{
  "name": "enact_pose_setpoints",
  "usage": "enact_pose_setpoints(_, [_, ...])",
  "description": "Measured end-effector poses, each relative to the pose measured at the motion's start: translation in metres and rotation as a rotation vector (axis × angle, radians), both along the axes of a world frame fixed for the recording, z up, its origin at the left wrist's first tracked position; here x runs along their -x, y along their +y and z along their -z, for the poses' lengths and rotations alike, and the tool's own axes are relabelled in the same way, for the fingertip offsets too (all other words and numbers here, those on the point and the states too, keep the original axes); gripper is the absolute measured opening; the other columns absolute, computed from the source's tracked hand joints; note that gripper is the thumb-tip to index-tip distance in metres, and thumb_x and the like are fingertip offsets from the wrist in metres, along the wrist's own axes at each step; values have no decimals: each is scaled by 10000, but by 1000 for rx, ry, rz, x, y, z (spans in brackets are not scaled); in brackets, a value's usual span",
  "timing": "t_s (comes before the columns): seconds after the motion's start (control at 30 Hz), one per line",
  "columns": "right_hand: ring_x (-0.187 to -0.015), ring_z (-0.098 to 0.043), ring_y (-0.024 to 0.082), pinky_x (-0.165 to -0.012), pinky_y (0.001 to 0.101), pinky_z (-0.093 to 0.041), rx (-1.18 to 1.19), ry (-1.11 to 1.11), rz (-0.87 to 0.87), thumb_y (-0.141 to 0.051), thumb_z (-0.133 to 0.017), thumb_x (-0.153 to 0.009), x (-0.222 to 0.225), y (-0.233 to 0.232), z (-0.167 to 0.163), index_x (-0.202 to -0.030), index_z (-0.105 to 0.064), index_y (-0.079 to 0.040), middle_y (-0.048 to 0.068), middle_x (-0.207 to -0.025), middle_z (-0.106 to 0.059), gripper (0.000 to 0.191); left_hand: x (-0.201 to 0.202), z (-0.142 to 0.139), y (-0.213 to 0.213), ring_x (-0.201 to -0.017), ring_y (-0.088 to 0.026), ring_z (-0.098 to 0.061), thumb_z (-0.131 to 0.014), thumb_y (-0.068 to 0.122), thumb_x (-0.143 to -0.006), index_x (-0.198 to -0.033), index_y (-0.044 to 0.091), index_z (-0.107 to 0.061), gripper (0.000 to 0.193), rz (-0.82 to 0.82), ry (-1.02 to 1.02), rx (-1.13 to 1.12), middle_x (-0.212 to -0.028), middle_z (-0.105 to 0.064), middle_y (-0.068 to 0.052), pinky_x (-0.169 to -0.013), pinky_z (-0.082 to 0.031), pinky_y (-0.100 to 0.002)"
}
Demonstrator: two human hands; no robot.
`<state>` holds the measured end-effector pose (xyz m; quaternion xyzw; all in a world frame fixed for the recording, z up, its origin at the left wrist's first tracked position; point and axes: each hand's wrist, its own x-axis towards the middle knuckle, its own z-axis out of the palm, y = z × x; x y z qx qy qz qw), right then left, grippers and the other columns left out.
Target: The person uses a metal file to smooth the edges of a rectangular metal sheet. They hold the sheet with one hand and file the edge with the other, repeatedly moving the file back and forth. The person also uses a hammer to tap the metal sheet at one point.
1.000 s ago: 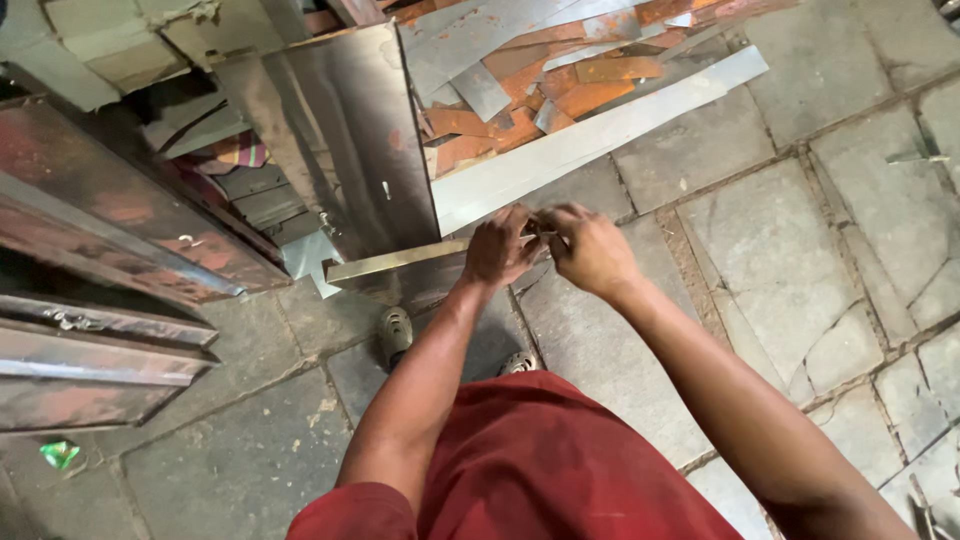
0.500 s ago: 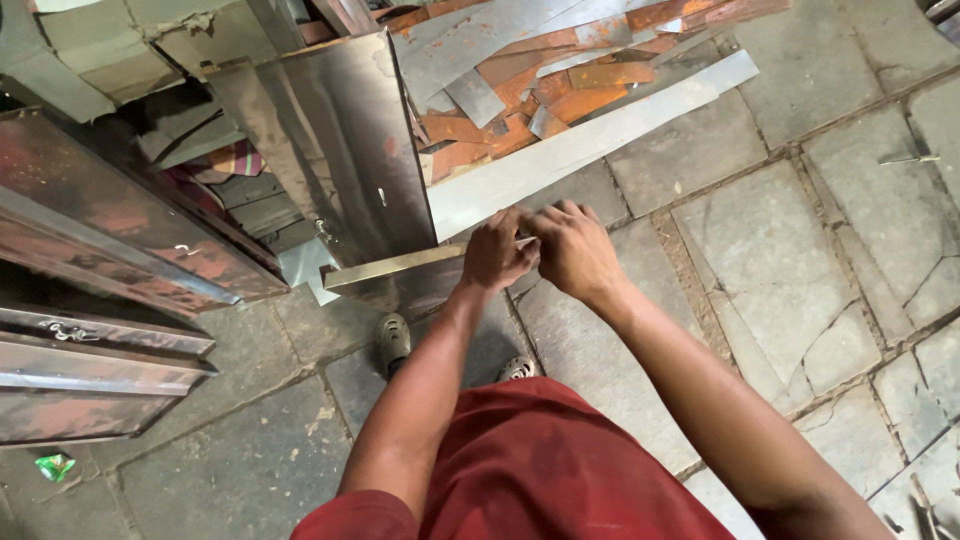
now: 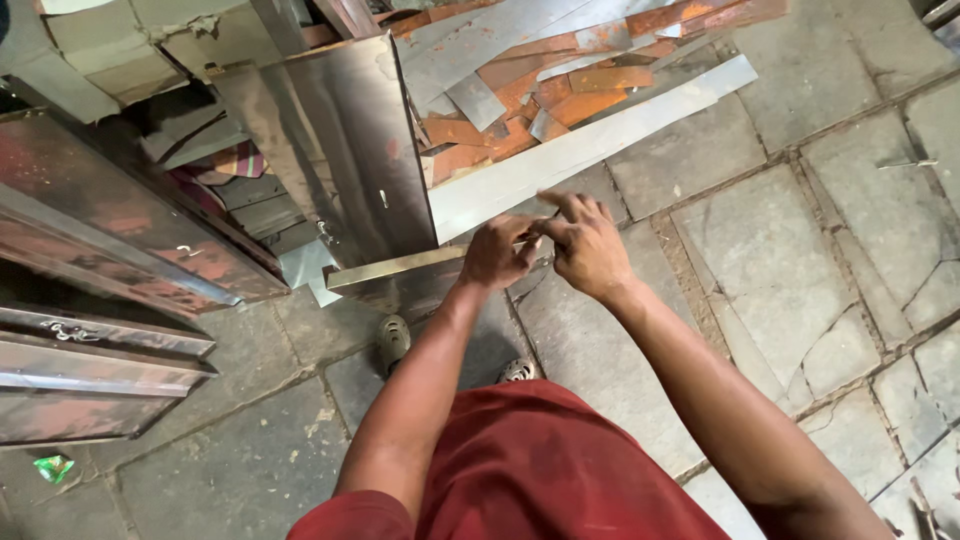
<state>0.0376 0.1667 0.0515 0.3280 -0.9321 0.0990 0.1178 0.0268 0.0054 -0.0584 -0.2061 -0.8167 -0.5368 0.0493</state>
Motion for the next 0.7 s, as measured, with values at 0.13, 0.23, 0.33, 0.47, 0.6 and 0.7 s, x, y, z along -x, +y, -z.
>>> enact_pose_setpoints(0.13, [-1205, -598, 354, -1011, 457, -482, 299, -292, 275, -189, -691, -907, -8, -6, 0, -1301, -662, -53, 193, -1388, -599, 418, 0, -1, 1, -822, -298, -736, -657, 359, -937, -1029, 85, -719, 295, -88, -196, 65, -920, -755, -112, -788, -589, -432])
enact_pose_setpoints(0.23, [-1212, -648, 261, -1060, 441, -520, 212, -614, 425, -259, -677, -964, -7, -8, 0, -1334, -651, -157, 52, -1343, -671, 385, -1, 1, 1, -877, -323, -723, -650, 294, -893, -1064, 32, -679, 314, -138, -56, 30, -929, -736, -150, -812, -588, -436])
enact_pose_setpoints(0.33, [-1231, -624, 303, -1067, 458, -503, 144, -435, 195, -123, -591, -922, -4, -5, 1, -1200, -733, -148, 67, -1338, -695, 313, -1, 3, 2, -866, -330, -719, -684, 309, -912, -1071, 33, -685, 318, -71, 84, 15, -923, -735, -162, -811, -574, -434])
enact_pose_setpoints(0.47, [-1239, -603, 389, -1054, 483, -459, 228, -160, 65, -36, -595, -796, -6, 1, 5, -1148, -750, -128, 178, -1401, -639, 395, -2, 3, 2, -864, -326, -729, -690, 337, -946, -1015, 65, -701, 281, -76, -7, 27, -897, -745, -144, -824, -572, -437])
enact_pose_setpoints(0.6, [-1232, -621, 323, -1081, 473, -458, 283, -506, 377, -253, -772, -889, -3, 0, 10, -1420, -571, -116, 108, -1267, -662, 583, -4, 1, 0, -912, -331, -733, -677, 327, -903, -1022, 55, -681, 297, -158, -58, -12, -940, -761, -127, -822, -573, -433])
enact_pose_setpoints(0.7, [-1222, -622, 335, -1049, 449, -493, 131, -585, 244, -102, -578, -896, 1, -1, 10, -1289, -682, -175, 89, -1325, -678, 413, -3, 2, -1, -866, -360, -705, -768, 331, -881, -1058, 10, -663, 381, -121, -3, 27, -931, -719, -186, -776, -559, -446])
